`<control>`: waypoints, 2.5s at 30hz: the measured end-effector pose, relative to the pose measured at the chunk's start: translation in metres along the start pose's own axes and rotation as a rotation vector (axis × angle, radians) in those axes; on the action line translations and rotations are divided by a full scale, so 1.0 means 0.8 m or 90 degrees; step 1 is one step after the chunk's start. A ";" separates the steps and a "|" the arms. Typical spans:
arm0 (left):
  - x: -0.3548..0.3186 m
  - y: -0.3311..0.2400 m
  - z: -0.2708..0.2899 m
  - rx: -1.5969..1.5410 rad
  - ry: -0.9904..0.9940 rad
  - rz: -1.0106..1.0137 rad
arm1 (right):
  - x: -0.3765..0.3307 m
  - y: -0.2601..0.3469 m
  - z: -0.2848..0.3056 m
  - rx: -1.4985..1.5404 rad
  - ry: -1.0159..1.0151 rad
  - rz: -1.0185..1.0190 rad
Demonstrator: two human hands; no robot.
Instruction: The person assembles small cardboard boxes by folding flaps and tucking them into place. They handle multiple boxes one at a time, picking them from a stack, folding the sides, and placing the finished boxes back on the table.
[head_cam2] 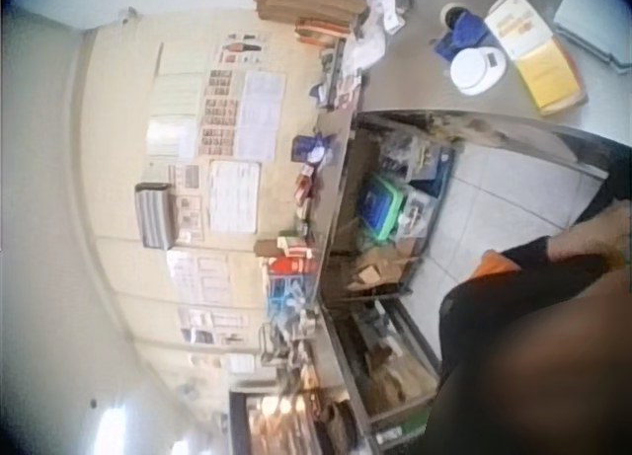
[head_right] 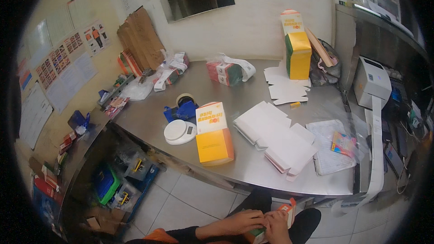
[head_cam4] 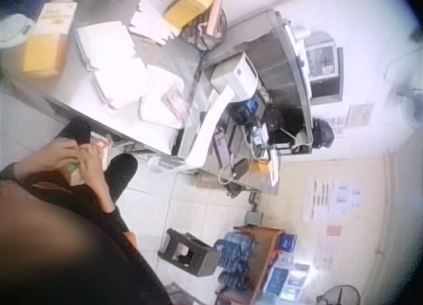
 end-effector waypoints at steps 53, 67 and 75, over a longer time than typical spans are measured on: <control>-0.047 0.020 -0.058 -0.663 0.103 0.196 | -0.125 -0.015 0.027 0.475 -0.404 -0.329; -0.034 0.000 -0.062 0.215 -0.079 -0.158 | -0.072 0.027 0.014 0.210 0.034 -0.352; -0.053 0.073 -0.097 -0.063 0.063 -0.027 | -0.109 -0.011 0.017 0.402 0.068 -0.370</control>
Point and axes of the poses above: each hand's wrist, its own x-axis towards the middle knuckle, its own z-axis out of the back of the hand, y = z × x, the point moved 1 cm from there along x, towards the middle knuckle, and after that the axes turned 4 degrees about -z, right-handed, at the moved point
